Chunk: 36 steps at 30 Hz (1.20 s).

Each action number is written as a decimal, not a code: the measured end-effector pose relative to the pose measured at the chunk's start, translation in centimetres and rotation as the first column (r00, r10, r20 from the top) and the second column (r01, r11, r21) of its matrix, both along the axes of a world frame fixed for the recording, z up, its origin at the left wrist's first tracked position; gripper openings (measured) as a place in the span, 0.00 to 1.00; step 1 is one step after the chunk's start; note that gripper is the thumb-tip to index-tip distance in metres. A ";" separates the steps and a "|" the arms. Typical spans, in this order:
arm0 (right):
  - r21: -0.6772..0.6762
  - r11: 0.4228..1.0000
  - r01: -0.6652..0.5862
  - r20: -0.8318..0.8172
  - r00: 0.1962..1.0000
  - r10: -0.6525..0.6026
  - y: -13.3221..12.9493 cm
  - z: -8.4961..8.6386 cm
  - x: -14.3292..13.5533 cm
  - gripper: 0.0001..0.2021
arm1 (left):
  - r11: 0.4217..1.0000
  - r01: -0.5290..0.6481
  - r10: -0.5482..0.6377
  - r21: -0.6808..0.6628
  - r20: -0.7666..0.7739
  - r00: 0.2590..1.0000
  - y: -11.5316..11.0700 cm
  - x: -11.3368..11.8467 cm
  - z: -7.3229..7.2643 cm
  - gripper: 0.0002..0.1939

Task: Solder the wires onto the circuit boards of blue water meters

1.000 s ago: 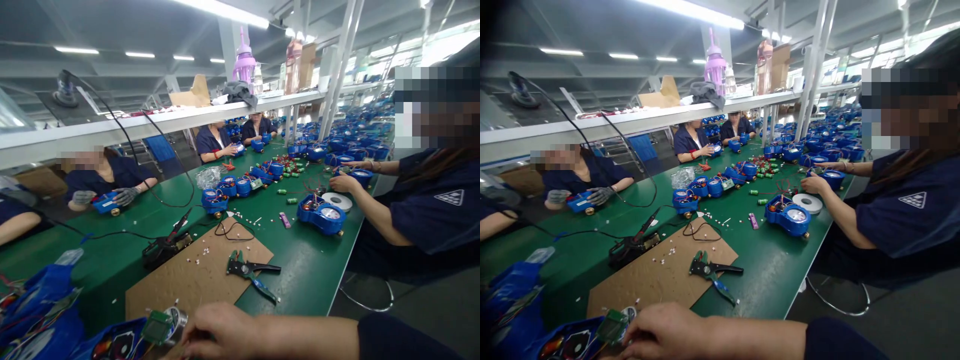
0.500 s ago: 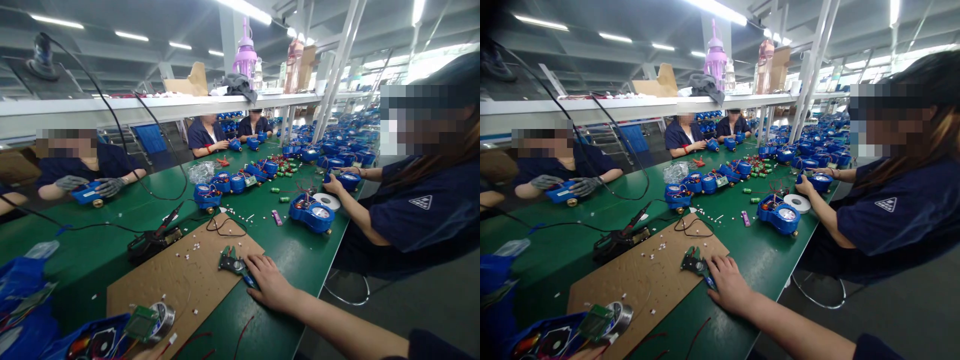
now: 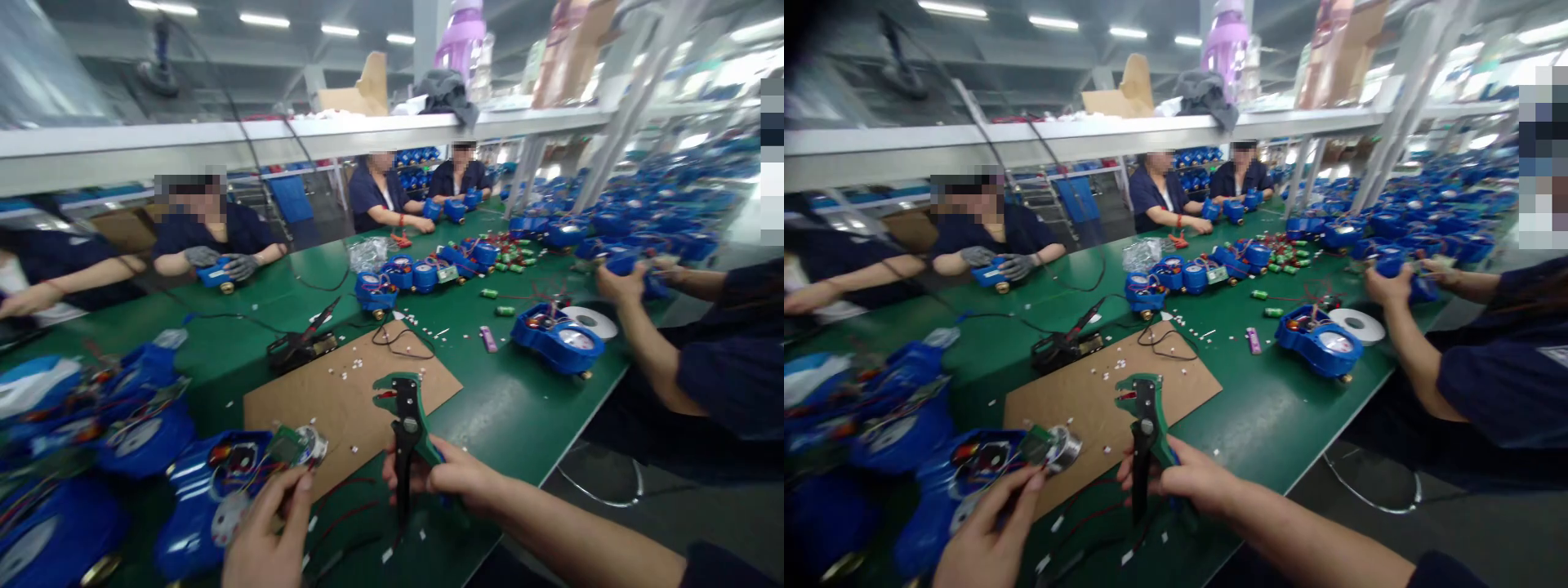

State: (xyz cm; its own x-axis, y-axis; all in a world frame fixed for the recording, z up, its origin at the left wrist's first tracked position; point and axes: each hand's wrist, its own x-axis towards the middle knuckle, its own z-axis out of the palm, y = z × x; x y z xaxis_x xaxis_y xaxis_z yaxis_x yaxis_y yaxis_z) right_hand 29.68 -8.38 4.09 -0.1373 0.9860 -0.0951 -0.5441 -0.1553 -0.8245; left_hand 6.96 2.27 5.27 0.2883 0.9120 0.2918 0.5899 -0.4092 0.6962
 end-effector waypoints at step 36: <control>-0.115 0.993 0.027 0.639 0.767 0.053 3.1 -0.3 -4.2 0.17 | 0.987 0.146 -0.135 -0.060 0.165 0.977 -2.0 -0.3 1.4 0.10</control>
State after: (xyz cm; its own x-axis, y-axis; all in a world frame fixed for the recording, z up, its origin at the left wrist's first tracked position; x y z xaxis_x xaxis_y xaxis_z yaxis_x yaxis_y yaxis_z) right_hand 25.52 -5.25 3.82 -0.0178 0.9618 -0.2731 0.1068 -0.2698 -0.9570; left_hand 6.62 0.28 6.66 0.3699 0.8859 0.2800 0.4086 -0.4258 0.8073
